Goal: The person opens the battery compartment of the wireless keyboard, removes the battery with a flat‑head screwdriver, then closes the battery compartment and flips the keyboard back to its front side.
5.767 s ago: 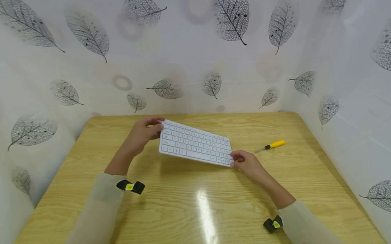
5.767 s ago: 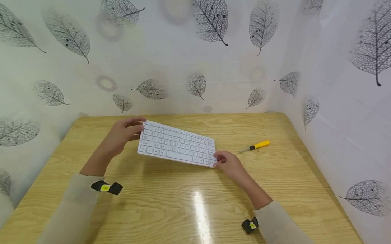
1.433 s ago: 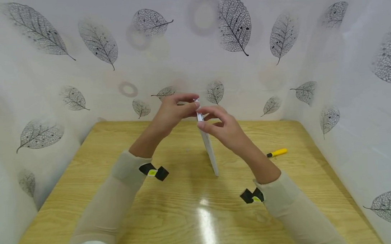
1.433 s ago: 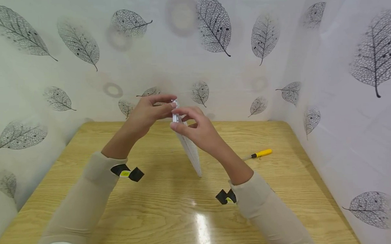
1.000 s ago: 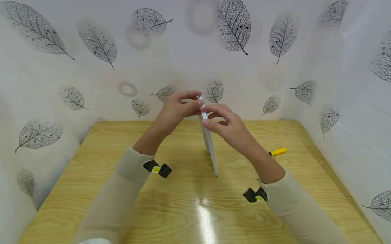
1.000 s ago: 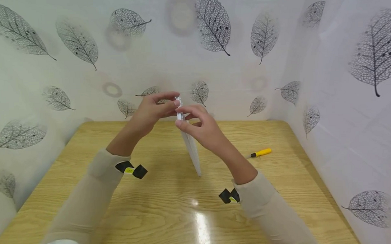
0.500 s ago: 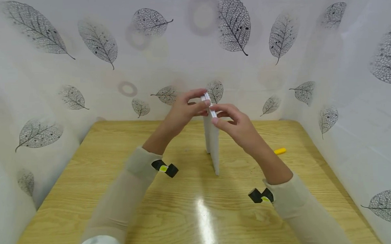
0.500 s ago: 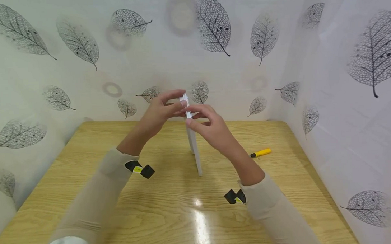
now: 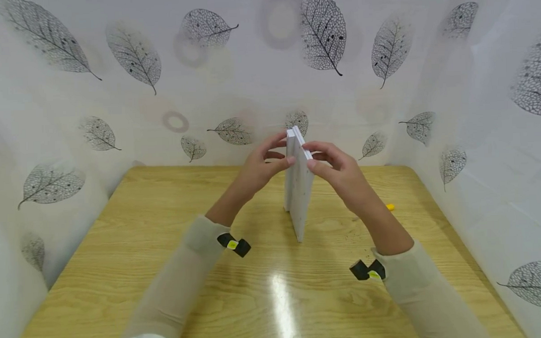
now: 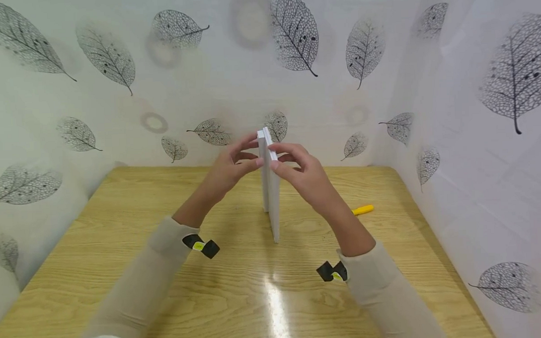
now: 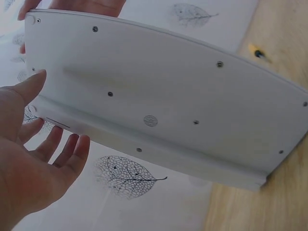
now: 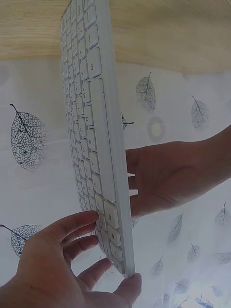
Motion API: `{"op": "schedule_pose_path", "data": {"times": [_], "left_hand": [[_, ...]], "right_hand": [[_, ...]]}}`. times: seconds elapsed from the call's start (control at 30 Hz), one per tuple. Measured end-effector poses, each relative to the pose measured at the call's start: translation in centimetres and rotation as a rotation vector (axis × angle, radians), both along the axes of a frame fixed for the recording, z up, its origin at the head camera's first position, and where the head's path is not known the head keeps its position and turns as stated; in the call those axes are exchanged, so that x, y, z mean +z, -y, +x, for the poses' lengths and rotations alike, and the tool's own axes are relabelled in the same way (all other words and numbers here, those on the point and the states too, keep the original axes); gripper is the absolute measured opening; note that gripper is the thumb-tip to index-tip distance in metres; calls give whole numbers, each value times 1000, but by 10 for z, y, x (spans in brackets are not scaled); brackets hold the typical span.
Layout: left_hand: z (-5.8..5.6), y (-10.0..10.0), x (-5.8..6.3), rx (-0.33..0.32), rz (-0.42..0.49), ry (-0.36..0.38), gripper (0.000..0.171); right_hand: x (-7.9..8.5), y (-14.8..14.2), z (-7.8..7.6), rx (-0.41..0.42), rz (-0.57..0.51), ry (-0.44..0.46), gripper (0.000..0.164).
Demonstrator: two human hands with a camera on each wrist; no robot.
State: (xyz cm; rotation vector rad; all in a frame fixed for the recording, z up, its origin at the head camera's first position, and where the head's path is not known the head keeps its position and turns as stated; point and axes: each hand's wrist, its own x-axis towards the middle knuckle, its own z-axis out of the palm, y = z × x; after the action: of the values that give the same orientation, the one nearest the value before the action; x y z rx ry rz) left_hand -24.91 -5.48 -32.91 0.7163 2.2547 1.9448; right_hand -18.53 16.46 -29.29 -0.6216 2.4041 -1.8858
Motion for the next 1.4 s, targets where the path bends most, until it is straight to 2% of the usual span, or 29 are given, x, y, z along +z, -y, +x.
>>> {"op": "schedule_pose_path", "data": {"times": [0.27, 0.5, 0.77, 0.93, 1.1, 1.23, 1.4], "left_hand": [[-2, -4, -32, -11, -34, 64, 70], [1, -11, -63, -61, -31, 144, 76], [2, -20, -86, -83, -52, 146, 83], [2, -25, -98, -116, -72, 122, 85], [4, -32, -107, -106, -136, 132, 95], [5, -38, -113, -109, -154, 114, 97], [10, -40, -121, -62, -263, 118, 108]], "right_hand": [[1, -5, 0, -8, 0, -18, 41], [1, -16, 1, -35, 24, -24, 41], [-2, -32, 2, -72, 23, -52, 43], [-9, -45, 0, -65, -96, -42, 41], [-15, -59, -1, -46, -189, -47, 38], [-21, -66, 0, -44, -288, -42, 37], [-31, -73, 2, -78, -430, -26, 34]]}}
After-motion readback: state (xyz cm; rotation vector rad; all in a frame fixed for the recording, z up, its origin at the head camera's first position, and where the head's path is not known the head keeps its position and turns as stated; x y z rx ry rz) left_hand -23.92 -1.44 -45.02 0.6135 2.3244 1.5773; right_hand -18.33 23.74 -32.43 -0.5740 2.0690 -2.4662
